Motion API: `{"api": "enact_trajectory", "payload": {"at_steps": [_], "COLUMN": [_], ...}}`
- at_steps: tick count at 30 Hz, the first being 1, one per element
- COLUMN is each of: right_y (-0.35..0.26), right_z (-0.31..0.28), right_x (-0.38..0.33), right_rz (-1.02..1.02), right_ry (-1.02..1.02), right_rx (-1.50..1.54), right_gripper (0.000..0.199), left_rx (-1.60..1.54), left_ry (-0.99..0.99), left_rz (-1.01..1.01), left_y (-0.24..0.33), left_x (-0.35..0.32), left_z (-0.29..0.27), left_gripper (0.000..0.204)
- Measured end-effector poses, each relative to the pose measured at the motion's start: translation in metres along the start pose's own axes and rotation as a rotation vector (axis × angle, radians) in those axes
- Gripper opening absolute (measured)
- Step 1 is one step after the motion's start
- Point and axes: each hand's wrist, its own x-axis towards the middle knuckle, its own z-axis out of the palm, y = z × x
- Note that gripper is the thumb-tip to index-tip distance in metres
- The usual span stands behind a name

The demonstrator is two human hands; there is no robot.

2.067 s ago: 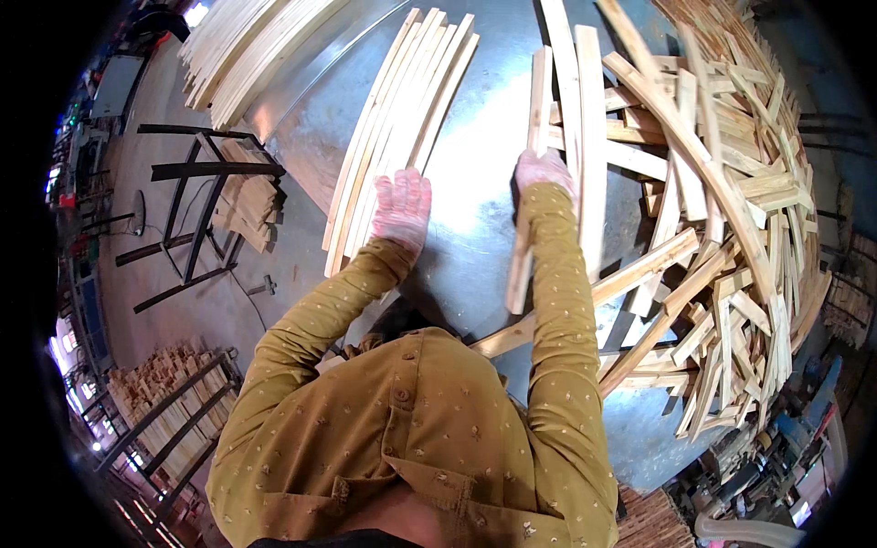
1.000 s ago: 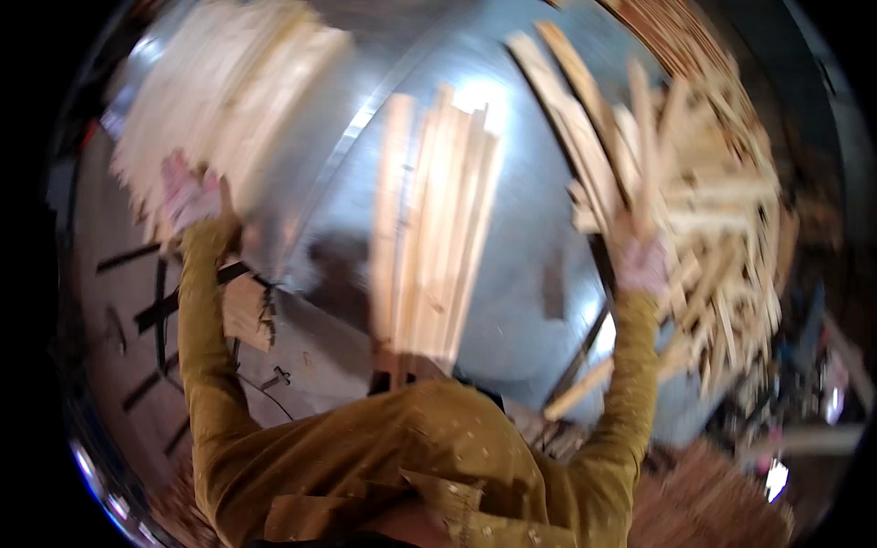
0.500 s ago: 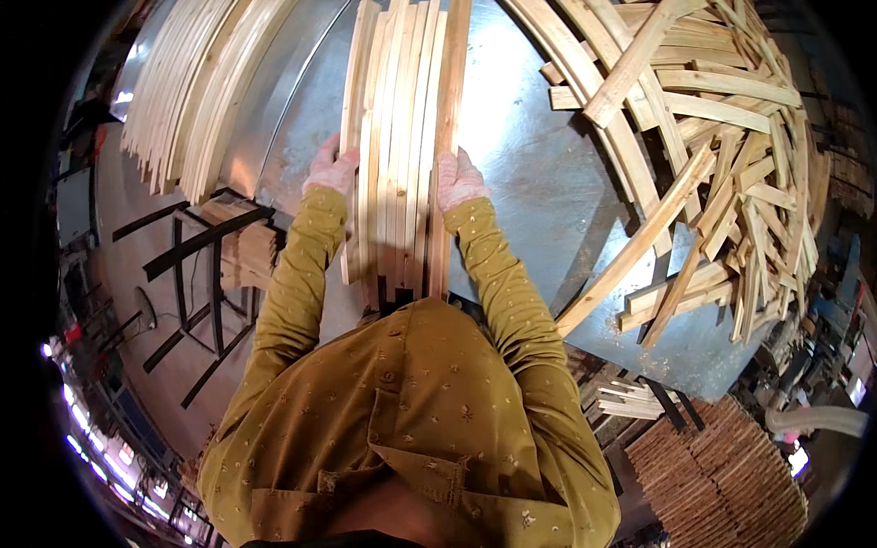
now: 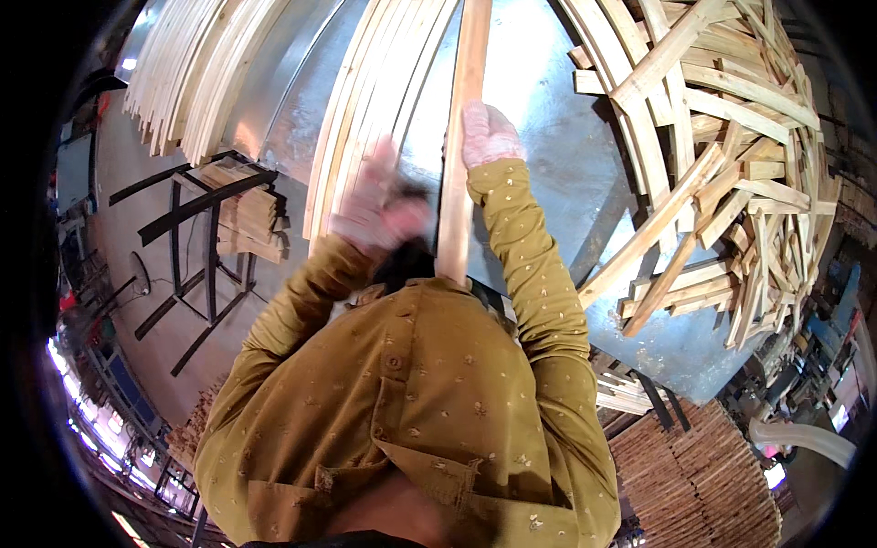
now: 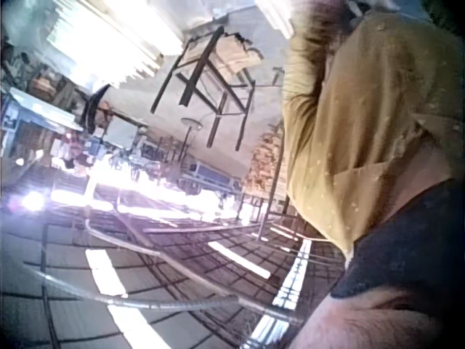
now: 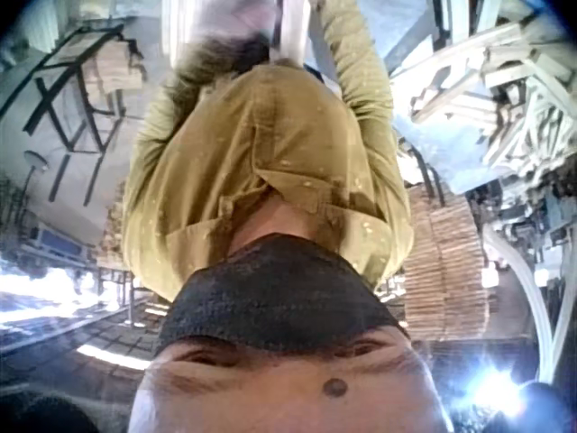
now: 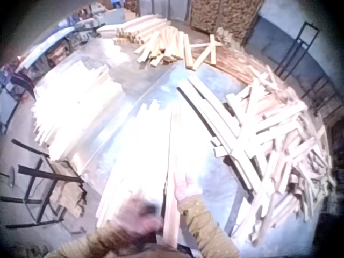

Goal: The person sorts thin wooden strips on a metal table, picking them up from a disorganized pile and arranging them into neat stacks. The person handles the wood by hand, repeatedly picking up individual pieces or small groups and placing them into a growing organized pile.

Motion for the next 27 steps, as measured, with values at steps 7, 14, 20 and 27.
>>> {"api": "enact_trajectory", "payload": {"at_steps": [7,14,20,27], "right_y": [-0.079,-0.041,-0.089,0.047], "right_z": [-0.113,-0.209,-0.184,-0.152], "right_x": [0.048,0.092,-0.006,-0.063], "right_rz": [-0.46,-0.301,-0.424,-0.294], "right_ry": [0.675,0.668,0.058,0.415], "right_rx": [-1.363,-1.129,0.408,0.252], "right_gripper": [0.073,0.078,0.057,0.064], "left_rx": [-1.351,-1.497,-1.524,-0.36], "left_ry": [-0.44,-0.336,-0.215,0.183], "left_rz": [-0.451,-0.417,-0.33,0.12], "left_y": [0.004,0.002,0.001,0.036], "left_x": [0.016,0.039,0.073,0.262], "left_z": [0.029,-0.011,-0.016,-0.063], "left_gripper": [0.076,0.107,0.07,0.071]}}
